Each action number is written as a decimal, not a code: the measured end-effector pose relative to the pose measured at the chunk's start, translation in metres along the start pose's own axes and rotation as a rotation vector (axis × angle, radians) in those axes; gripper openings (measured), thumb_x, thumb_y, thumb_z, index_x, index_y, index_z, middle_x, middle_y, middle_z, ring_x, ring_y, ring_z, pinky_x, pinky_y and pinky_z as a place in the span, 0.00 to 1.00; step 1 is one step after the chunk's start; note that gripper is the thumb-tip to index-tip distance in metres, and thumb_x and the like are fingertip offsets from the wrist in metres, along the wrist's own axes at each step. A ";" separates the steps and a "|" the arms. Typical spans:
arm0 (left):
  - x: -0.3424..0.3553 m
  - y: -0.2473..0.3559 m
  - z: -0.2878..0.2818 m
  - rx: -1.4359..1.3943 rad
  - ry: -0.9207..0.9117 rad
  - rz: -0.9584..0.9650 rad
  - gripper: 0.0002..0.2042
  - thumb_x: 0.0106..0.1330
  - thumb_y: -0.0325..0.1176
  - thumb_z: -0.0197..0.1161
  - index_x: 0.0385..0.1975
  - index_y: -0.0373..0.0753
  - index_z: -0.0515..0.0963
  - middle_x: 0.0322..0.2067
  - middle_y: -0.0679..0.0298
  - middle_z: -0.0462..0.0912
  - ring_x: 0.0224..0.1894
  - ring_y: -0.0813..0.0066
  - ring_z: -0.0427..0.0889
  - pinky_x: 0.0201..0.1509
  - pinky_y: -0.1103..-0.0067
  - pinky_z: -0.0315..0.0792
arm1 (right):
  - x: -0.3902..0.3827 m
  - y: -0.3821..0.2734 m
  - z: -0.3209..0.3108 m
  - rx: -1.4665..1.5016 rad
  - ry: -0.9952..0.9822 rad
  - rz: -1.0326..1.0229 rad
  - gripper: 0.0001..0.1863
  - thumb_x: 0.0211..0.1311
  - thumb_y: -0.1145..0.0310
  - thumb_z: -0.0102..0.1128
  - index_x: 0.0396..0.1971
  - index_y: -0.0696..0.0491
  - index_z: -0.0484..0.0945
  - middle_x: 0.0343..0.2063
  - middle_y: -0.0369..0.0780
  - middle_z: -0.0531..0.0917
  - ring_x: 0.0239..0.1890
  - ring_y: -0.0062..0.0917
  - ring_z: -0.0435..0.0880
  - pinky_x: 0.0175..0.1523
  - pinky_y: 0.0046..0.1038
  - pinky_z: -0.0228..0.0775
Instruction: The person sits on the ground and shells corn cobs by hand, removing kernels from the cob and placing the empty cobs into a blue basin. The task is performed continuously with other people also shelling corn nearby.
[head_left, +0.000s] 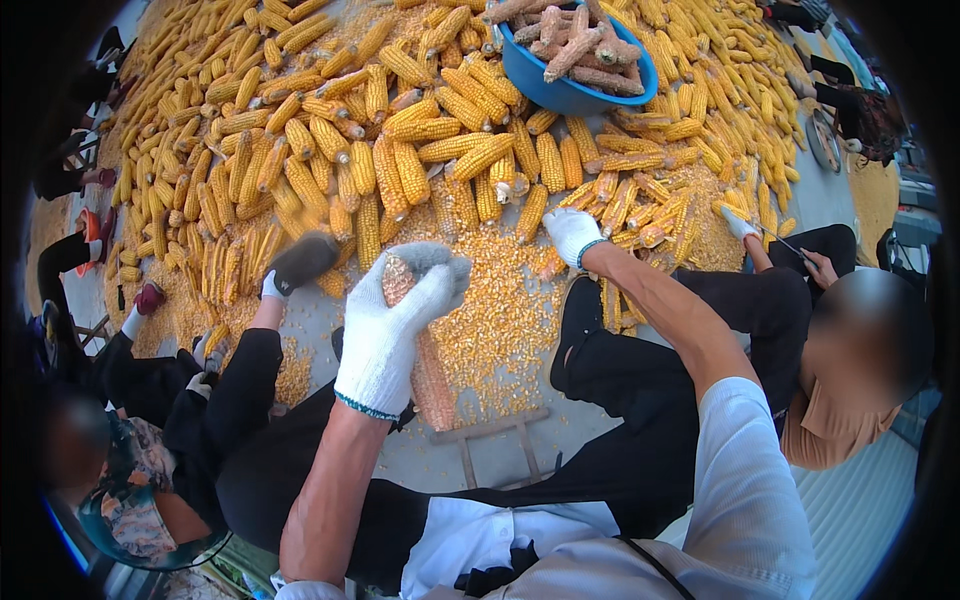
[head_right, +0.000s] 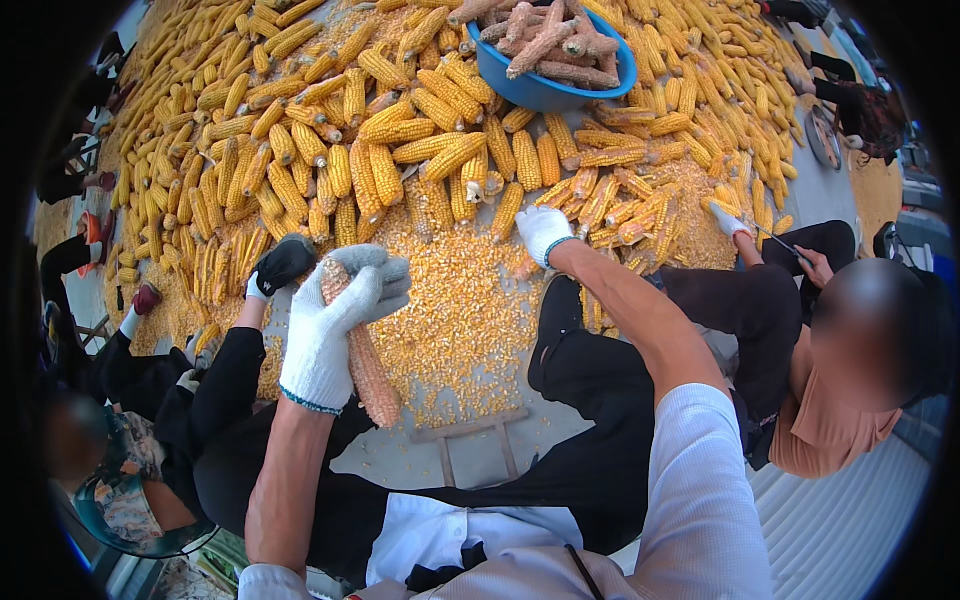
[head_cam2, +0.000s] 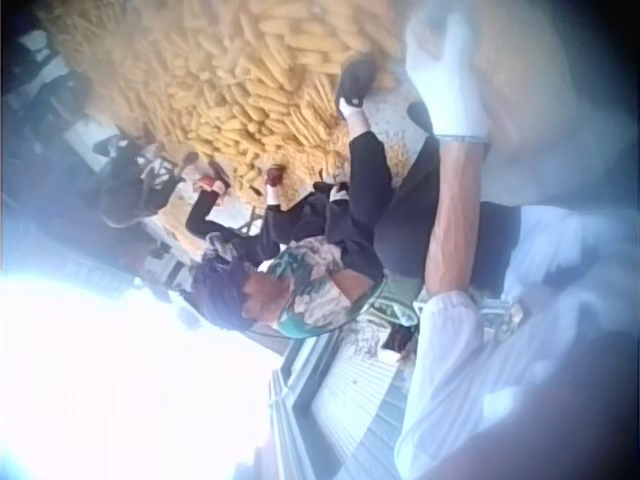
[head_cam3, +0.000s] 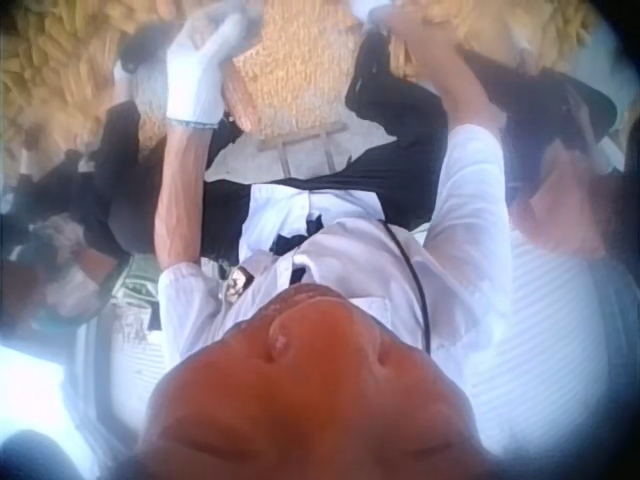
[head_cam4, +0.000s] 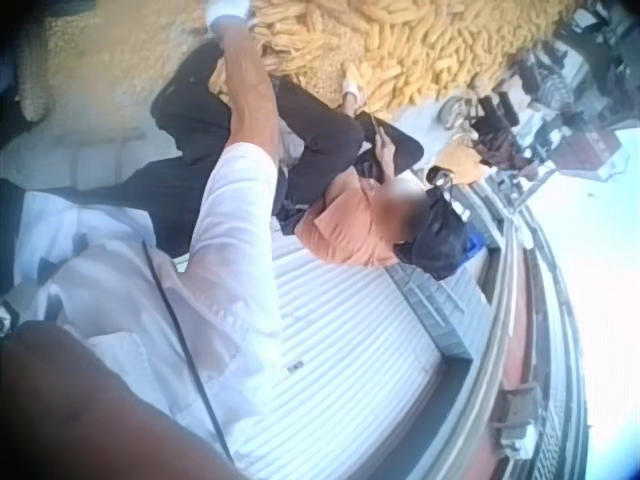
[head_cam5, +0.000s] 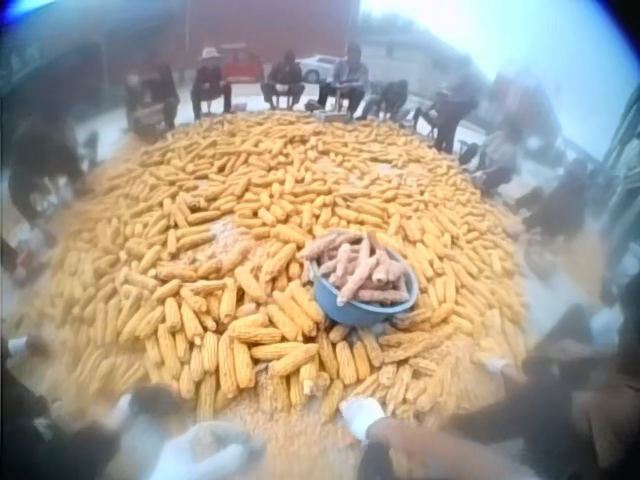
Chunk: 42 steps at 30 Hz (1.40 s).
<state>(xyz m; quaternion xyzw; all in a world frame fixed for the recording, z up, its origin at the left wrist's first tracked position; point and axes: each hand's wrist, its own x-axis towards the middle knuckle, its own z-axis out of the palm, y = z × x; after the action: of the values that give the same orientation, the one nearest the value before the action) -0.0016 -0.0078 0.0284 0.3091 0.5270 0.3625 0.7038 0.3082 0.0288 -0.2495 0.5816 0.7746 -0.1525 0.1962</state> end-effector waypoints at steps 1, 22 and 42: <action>0.000 -0.001 -0.001 -0.009 0.006 -0.016 0.15 0.71 0.33 0.62 0.52 0.31 0.75 0.47 0.50 0.84 0.49 0.60 0.86 0.57 0.66 0.81 | 0.007 -0.003 0.003 -0.013 0.013 0.032 0.13 0.62 0.73 0.56 0.46 0.55 0.81 0.48 0.47 0.83 0.53 0.41 0.83 0.53 0.39 0.77; 0.006 -0.003 -0.015 0.024 0.017 -0.046 0.15 0.70 0.30 0.65 0.52 0.31 0.75 0.46 0.51 0.85 0.49 0.64 0.86 0.57 0.69 0.80 | -0.006 0.022 -0.016 -0.209 -0.042 -0.248 0.09 0.59 0.76 0.59 0.40 0.54 0.78 0.38 0.49 0.82 0.38 0.40 0.88 0.33 0.40 0.80; 0.019 -0.036 -0.024 -0.281 0.335 0.166 0.18 0.68 0.40 0.70 0.51 0.38 0.78 0.41 0.67 0.83 0.41 0.78 0.81 0.49 0.75 0.76 | -0.120 -0.067 -0.229 1.494 0.138 0.195 0.37 0.62 0.65 0.71 0.67 0.57 0.63 0.34 0.42 0.83 0.24 0.23 0.83 0.27 0.27 0.80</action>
<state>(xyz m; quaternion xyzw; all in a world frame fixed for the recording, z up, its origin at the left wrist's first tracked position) -0.0143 -0.0100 -0.0172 0.1860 0.5534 0.5352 0.6105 0.2446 0.0157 0.0090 0.6340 0.4207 -0.5822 -0.2865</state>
